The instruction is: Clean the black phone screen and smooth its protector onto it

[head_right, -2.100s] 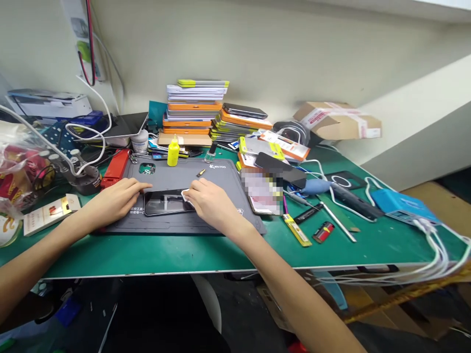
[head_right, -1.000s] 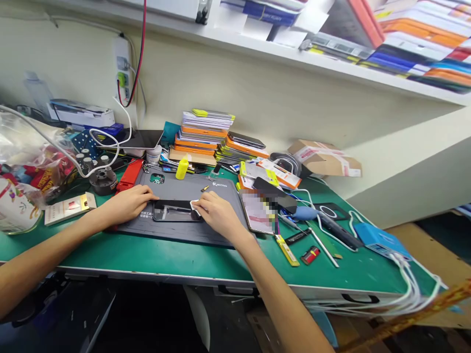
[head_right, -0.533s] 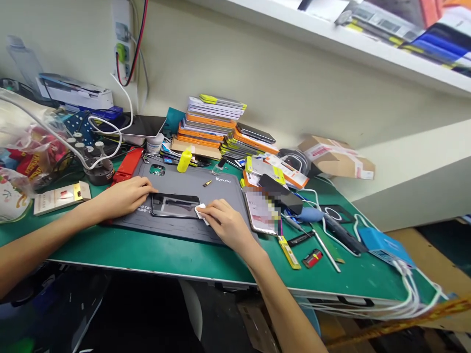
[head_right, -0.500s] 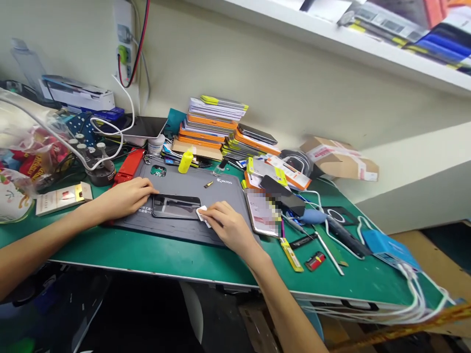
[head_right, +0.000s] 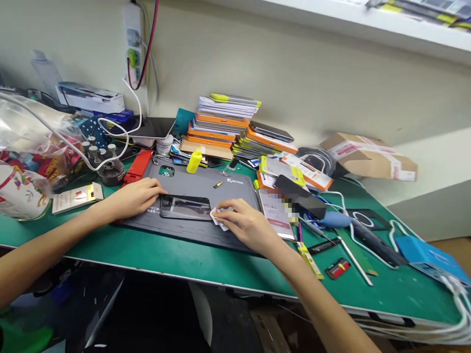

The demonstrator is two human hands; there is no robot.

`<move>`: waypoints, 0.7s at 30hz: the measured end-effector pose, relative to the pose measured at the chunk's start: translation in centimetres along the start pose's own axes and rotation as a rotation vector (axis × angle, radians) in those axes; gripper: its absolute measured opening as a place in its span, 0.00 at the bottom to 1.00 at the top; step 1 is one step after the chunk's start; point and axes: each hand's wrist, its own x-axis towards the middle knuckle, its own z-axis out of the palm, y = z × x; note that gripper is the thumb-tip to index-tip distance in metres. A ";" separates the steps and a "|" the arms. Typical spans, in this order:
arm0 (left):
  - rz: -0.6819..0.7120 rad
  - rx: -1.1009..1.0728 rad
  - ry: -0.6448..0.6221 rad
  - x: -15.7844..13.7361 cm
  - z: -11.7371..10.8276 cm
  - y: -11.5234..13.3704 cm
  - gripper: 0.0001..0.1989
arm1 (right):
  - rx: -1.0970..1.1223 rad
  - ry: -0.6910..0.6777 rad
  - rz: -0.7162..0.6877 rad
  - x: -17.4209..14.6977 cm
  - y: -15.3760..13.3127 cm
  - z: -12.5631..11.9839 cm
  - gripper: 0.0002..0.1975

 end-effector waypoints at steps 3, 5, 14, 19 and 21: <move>0.009 -0.007 0.009 0.0 0.2 0.0 0.19 | 0.015 0.020 0.021 -0.5 -0.3 0.2 0.15; 0.014 -0.009 0.013 0.0 0.2 0.1 0.19 | 0.031 0.026 0.041 -0.6 -0.6 0.8 0.18; 0.020 -0.011 0.004 -0.1 -0.3 0.5 0.21 | 0.078 0.021 0.049 -0.9 -0.9 1.3 0.20; 0.020 -0.038 0.006 0.2 -0.2 0.4 0.21 | 0.069 0.060 0.040 -1.3 -1.1 1.5 0.24; -0.004 -0.034 -0.001 0.1 -0.2 0.7 0.20 | 0.051 0.080 0.002 -1.1 -1.3 1.6 0.23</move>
